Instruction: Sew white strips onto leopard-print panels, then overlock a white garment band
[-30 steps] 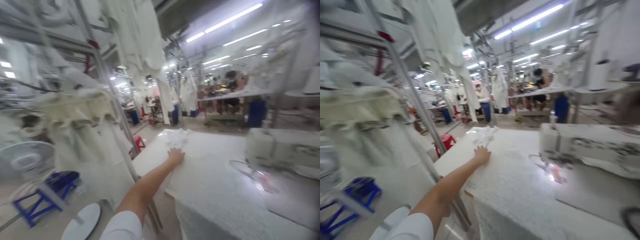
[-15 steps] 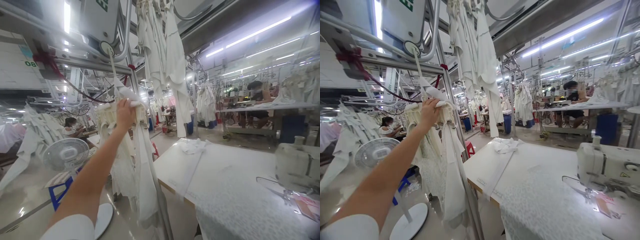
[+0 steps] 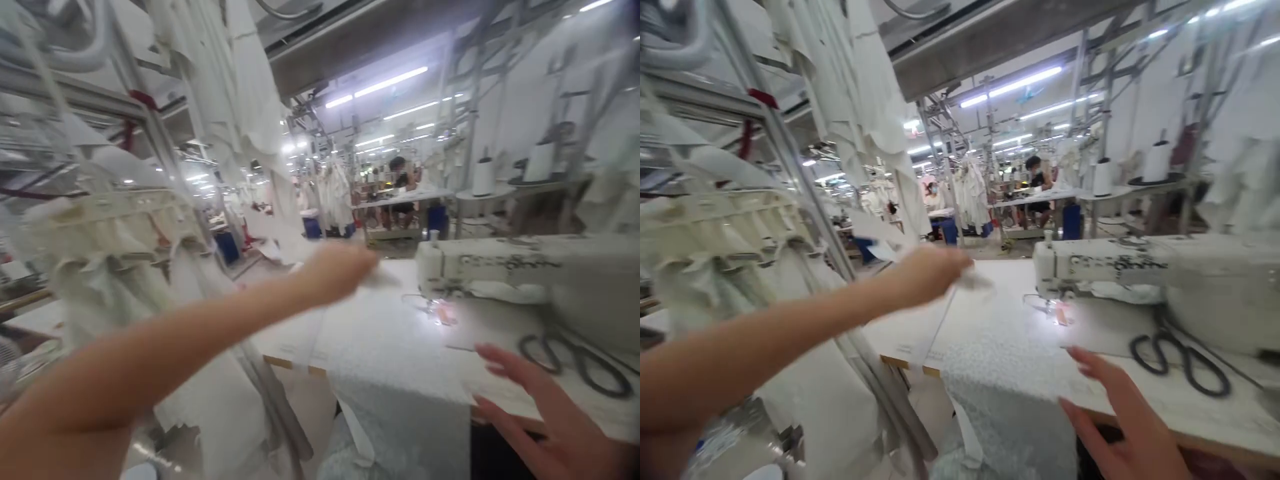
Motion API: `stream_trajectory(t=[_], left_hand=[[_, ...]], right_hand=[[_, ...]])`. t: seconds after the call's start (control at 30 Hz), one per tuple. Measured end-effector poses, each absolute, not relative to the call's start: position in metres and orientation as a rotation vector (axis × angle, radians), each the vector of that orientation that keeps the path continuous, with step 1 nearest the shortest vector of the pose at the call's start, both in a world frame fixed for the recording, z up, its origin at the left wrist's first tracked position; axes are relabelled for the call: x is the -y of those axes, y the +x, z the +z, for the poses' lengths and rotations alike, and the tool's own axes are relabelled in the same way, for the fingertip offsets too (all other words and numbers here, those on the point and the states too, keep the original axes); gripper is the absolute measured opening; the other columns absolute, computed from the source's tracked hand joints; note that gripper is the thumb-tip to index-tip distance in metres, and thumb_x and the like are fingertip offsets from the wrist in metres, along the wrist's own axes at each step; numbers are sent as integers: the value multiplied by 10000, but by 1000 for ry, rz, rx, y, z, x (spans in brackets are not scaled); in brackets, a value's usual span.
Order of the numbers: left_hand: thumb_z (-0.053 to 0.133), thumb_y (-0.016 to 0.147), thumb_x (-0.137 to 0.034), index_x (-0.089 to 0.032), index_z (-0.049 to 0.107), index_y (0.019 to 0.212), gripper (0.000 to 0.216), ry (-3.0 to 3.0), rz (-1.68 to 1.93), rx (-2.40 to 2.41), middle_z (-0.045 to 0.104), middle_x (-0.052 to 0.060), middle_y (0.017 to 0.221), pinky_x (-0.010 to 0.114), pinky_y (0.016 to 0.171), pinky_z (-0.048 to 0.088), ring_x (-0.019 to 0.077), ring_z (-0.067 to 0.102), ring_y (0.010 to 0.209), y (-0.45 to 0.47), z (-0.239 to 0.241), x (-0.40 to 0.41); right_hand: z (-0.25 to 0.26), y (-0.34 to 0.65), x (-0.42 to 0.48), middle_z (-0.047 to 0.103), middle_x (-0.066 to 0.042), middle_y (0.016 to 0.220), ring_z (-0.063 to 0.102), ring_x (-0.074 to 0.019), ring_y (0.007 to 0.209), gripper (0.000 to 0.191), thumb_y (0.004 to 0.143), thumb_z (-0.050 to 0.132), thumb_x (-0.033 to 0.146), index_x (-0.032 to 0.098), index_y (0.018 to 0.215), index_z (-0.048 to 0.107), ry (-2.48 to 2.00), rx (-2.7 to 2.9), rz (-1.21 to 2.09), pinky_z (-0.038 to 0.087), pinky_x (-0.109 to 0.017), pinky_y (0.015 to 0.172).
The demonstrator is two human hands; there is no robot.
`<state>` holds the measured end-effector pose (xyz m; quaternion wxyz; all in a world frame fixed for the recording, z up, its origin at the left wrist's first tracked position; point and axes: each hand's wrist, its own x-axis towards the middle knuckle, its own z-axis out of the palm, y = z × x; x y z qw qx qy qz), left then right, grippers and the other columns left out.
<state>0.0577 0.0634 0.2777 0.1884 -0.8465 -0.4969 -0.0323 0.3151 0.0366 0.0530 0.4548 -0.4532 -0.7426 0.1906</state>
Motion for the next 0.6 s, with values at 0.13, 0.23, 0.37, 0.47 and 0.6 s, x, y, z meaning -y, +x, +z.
stream_trajectory(t=[0.13,0.23,0.37,0.47,0.6], left_hand=[[418,851,-222,-158,560,774,174,-3054,-425,1400,611,10,617,224,531,419,141,596,579,120,178,-57],[387,856,-295,-163,505,714,227,-3264,-993,1736,531,-31,491,198,475,406,111,561,443,150,147,-73],[456,809,-396,-151,535,748,264,-3113,-1487,2142,575,-13,547,211,503,418,128,584,476,170,103,-100],[475,778,-462,-155,568,759,321,-2996,-1456,2401,641,27,627,249,561,449,167,608,585,167,30,-98],[516,726,-414,-159,616,877,313,-3261,-715,2378,678,77,786,341,697,484,241,630,761,160,-77,-71]], right_hand=[[86,308,-46,453,-106,1304,508,-277,1087,730,745,630,410,210,1359,290,-864,1839,1083,471,-373,851],[73,333,-56,662,-86,959,627,-211,750,555,661,701,359,122,1142,555,-904,1734,1758,516,-313,671],[27,408,-47,682,-43,730,619,-153,617,347,536,777,277,91,810,671,-984,1368,2145,507,-258,616],[-16,457,-25,679,-28,703,608,-128,577,371,491,791,321,104,765,666,-1122,1125,2130,497,-227,576],[-82,487,8,662,-11,630,580,-107,509,382,529,777,352,113,800,653,-1360,867,2051,464,-196,500]])
